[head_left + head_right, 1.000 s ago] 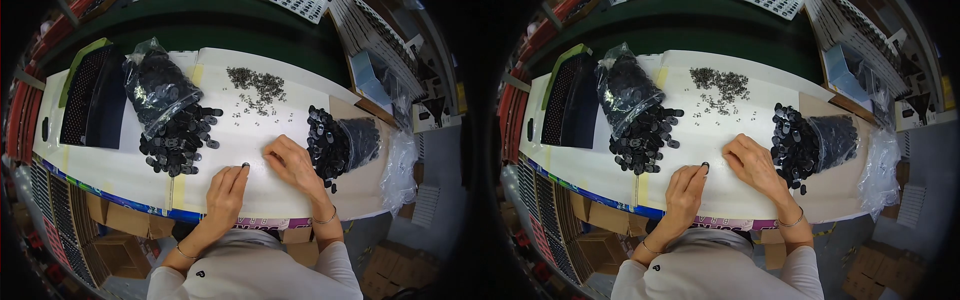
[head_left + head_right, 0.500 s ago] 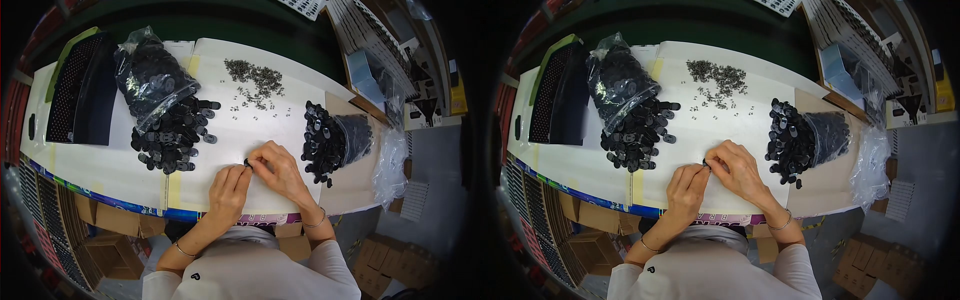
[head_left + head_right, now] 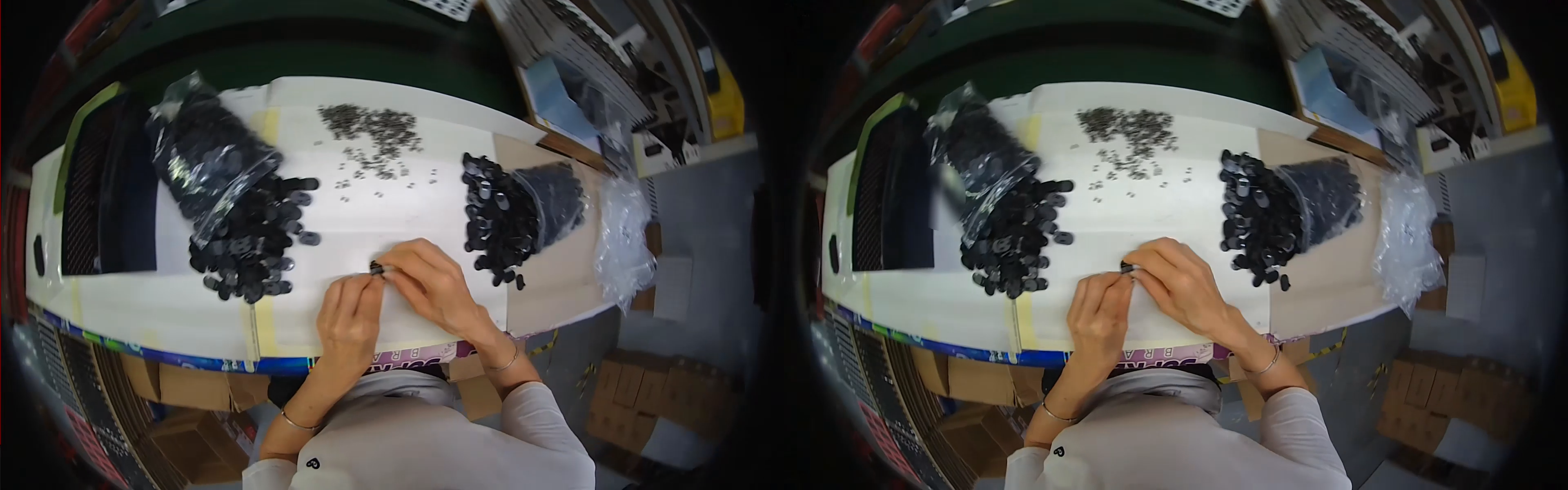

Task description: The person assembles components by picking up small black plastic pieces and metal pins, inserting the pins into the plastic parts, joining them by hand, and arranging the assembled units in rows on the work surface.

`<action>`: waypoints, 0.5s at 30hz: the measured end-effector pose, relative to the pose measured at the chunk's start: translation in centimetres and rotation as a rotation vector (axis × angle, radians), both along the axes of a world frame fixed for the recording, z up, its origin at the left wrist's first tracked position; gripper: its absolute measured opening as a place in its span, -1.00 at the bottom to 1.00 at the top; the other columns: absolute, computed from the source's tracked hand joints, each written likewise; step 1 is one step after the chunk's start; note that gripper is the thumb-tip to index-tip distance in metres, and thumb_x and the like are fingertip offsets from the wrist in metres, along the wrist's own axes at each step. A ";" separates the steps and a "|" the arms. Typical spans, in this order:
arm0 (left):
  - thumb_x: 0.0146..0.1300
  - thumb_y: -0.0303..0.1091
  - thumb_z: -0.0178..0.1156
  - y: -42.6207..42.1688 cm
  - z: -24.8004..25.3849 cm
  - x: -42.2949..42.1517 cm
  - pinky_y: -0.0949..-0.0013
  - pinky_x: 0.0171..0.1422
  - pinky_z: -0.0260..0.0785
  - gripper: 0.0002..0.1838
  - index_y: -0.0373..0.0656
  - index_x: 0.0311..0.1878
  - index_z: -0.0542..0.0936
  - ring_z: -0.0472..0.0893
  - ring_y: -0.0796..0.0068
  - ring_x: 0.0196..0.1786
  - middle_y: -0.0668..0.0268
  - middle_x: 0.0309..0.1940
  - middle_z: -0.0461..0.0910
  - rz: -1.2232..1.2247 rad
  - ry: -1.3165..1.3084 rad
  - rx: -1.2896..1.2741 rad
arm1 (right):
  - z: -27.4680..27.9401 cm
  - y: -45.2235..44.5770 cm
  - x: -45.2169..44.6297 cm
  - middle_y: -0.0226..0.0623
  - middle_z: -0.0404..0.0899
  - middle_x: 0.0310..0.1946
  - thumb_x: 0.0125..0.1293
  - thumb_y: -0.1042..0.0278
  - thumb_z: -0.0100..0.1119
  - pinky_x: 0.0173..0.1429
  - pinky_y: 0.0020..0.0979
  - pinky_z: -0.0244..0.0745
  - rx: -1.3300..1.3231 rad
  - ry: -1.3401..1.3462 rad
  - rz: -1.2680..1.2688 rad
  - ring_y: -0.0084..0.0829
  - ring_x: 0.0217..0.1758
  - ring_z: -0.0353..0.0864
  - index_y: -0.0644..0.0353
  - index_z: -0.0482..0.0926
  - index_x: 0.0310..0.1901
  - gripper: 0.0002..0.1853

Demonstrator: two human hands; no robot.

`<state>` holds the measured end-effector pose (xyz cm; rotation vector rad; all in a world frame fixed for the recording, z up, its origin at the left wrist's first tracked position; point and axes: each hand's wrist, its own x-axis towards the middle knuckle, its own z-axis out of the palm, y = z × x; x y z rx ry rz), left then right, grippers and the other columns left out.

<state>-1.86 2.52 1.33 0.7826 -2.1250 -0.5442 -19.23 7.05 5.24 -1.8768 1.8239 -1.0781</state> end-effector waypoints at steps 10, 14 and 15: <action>0.24 -0.67 0.52 -0.1 0.1 -0.3 0.18 -0.05 0.61 -0.74 -0.30 -0.02 0.79 0.71 0.14 -0.11 0.18 -0.11 0.74 0.021 0.044 0.055 | -3.4 14.7 -4.5 0.51 0.00 0.71 0.48 0.23 0.38 0.81 0.18 -0.06 0.246 0.317 -0.812 0.40 0.79 0.02 0.59 -0.02 0.71 0.02; 0.23 -0.66 0.52 -0.1 0.1 -0.2 0.18 -0.05 0.61 -0.75 -0.29 -0.02 0.79 0.71 0.14 -0.11 0.19 -0.12 0.74 0.029 0.043 0.057 | -3.9 11.4 -3.9 0.63 -0.07 0.70 0.52 0.07 0.39 0.83 0.24 -0.19 0.306 0.392 -0.733 0.46 0.80 -0.07 0.71 -0.04 0.67 0.08; 0.23 -0.66 0.52 0.0 0.1 -0.2 0.18 -0.05 0.61 -0.75 -0.29 -0.03 0.79 0.71 0.14 -0.11 0.19 -0.12 0.74 0.027 0.043 0.061 | -4.1 10.3 -3.7 0.65 -0.07 0.69 0.53 0.06 0.39 0.83 0.24 -0.19 0.303 0.397 -0.720 0.47 0.80 -0.08 0.72 -0.04 0.67 0.07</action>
